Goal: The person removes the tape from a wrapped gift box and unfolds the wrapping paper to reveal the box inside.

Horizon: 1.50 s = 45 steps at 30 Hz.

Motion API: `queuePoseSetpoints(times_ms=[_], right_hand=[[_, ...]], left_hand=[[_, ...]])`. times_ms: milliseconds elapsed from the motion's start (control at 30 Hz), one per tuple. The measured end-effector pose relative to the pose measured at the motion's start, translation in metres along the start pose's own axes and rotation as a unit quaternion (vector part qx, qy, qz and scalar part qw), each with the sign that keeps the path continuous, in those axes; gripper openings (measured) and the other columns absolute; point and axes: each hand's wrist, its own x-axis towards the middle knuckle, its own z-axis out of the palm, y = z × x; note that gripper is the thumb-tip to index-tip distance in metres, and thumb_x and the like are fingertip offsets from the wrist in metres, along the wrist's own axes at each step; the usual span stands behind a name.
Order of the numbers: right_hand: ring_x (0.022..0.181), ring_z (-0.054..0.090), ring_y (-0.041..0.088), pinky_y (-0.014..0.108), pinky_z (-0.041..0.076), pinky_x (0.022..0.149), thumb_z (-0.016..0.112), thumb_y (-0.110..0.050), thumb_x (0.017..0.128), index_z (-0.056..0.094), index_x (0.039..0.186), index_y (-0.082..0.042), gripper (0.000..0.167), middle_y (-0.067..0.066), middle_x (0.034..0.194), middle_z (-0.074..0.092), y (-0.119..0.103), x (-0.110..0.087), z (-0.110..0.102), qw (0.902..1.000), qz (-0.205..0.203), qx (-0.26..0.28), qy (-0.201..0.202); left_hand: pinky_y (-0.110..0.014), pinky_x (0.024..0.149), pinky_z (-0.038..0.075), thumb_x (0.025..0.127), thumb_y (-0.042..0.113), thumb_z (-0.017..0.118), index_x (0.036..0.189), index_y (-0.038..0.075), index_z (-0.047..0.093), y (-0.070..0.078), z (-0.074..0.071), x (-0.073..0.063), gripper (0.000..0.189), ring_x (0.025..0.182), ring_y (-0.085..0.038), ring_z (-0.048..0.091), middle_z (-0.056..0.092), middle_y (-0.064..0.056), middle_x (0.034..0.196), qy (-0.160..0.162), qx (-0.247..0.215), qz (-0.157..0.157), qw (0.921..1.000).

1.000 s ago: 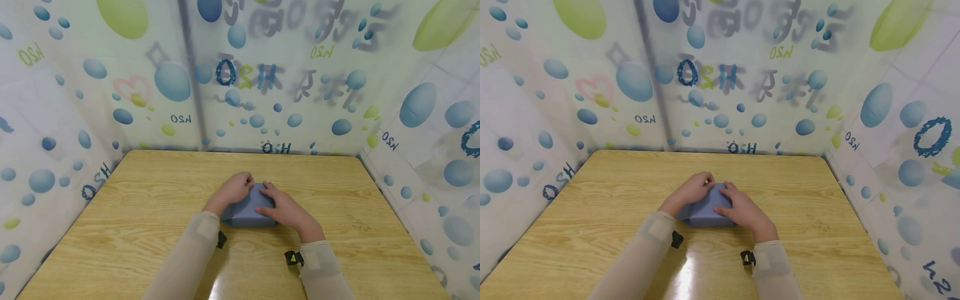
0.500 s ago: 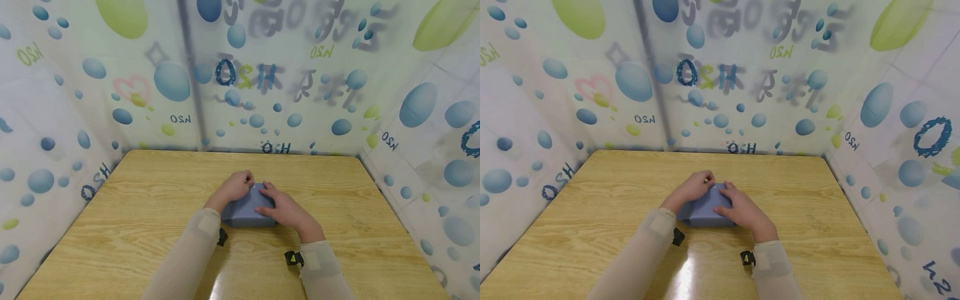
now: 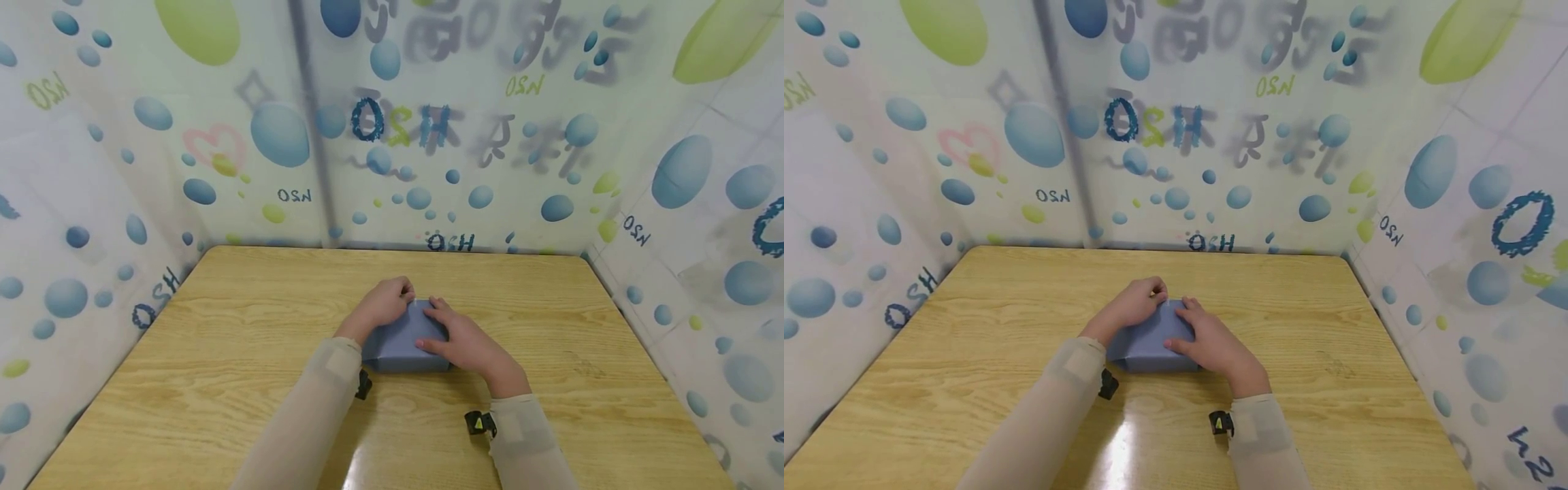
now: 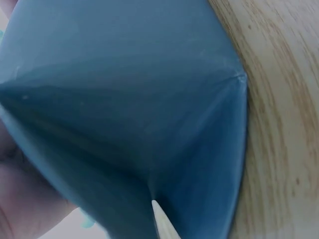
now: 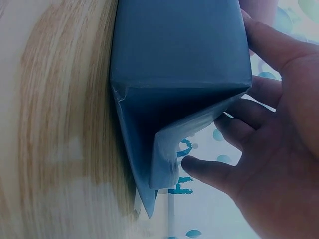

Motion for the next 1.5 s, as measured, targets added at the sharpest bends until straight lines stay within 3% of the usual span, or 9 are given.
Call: queuePoseSetpoints(times_ms=[333,500,667,1000,1133,1200,1300,1367,1500], right_hand=[[0.164,0.027,0.039,0.059,0.034,0.127,0.073,-0.04,0.102,0.037,0.167,-0.014,0.078,0.015,0.178,0.022,-0.005,-0.006,-0.001,0.9998,-0.009,-0.014,0.007],[0.162,0.031,0.038,0.058,0.035,0.127,0.073,-0.036,0.103,0.045,0.163,-0.011,0.071,0.016,0.173,0.035,-0.009,-0.011,-0.003,0.9992,-0.025,-0.027,0.018],[0.155,0.045,0.038,0.057,0.041,0.124,0.071,-0.033,0.104,0.053,0.156,-0.008,0.061,0.016,0.163,0.052,-0.016,-0.021,-0.008,0.9966,-0.05,-0.053,0.038],[0.139,0.062,0.036,0.056,0.052,0.112,0.061,-0.029,0.109,0.064,0.146,-0.005,0.044,0.014,0.147,0.067,-0.031,-0.056,-0.028,0.9897,-0.086,-0.092,0.068],[0.104,0.073,0.023,0.042,0.061,0.087,0.057,-0.026,0.112,0.065,0.144,-0.005,0.04,0.01,0.128,0.076,-0.035,-0.066,-0.038,0.9921,-0.075,-0.081,0.059],[0.082,0.066,0.015,0.033,0.055,0.071,0.055,-0.024,0.112,0.065,0.145,-0.005,0.039,0.006,0.11,0.077,-0.035,-0.068,-0.043,0.9943,-0.07,-0.064,0.047],[0.07,0.06,0.01,0.029,0.05,0.062,0.056,-0.024,0.112,0.065,0.144,-0.005,0.038,0.005,0.096,0.074,-0.032,-0.069,-0.049,0.9971,-0.057,-0.032,0.037],[0.069,0.063,0.012,0.029,0.051,0.063,0.058,-0.025,0.112,0.065,0.144,-0.006,0.038,0.009,0.097,0.072,-0.028,-0.068,-0.053,0.9981,-0.049,-0.006,0.035],[0.065,0.066,0.019,0.032,0.055,0.063,0.062,-0.024,0.11,0.064,0.143,-0.006,0.038,0.019,0.119,0.073,-0.018,-0.07,-0.059,0.9984,-0.035,0.04,0.016]], left_hand=[[-0.032,0.073,0.045,0.113,0.021,0.051,0.112,0.011,0.065,0.001,-0.001,0.0,0.018,0.083,-0.019,0.059,0.067,-0.006,0.098,0.015,0.008,-0.001,0.9999],[-0.032,0.074,0.047,0.115,0.025,0.047,0.118,0.009,0.066,0.002,-0.006,-0.002,0.026,0.084,-0.019,0.059,0.068,-0.007,0.1,0.015,0.002,0.002,0.9999],[-0.038,0.082,0.054,0.113,0.03,0.05,0.123,0.009,0.068,0.007,-0.015,-0.011,0.029,0.089,-0.02,0.064,0.072,-0.008,0.111,0.028,0.006,0.01,0.9996],[-0.038,0.081,0.056,0.109,0.028,0.06,0.117,0.013,0.071,0.011,-0.038,-0.054,0.02,0.087,-0.018,0.066,0.075,-0.006,0.117,0.043,0.035,0.032,0.9979],[-0.036,0.082,0.057,0.109,0.026,0.062,0.116,0.013,0.072,0.005,-0.045,-0.077,0.018,0.094,-0.017,0.067,0.074,-0.006,0.12,0.034,0.013,0.055,0.9978],[-0.037,0.081,0.057,0.109,0.024,0.062,0.115,0.013,0.071,0.001,-0.048,-0.087,0.016,0.094,-0.019,0.067,0.073,-0.008,0.122,0.02,-0.018,0.063,0.9977],[-0.04,0.088,0.057,0.11,0.024,0.06,0.112,0.015,0.07,-0.008,-0.053,-0.095,0.014,0.101,-0.02,0.067,0.072,-0.008,0.124,0.004,-0.061,0.08,0.9949],[-0.044,0.093,0.056,0.11,0.025,0.06,0.111,0.015,0.07,-0.014,-0.056,-0.098,0.015,0.108,-0.022,0.067,0.072,-0.008,0.124,-0.01,-0.091,0.088,0.9919],[-0.044,0.098,0.056,0.109,0.028,0.063,0.115,0.014,0.07,-0.023,-0.059,-0.105,0.017,0.12,-0.024,0.066,0.072,-0.004,0.123,-0.059,-0.125,0.075,0.9875]])
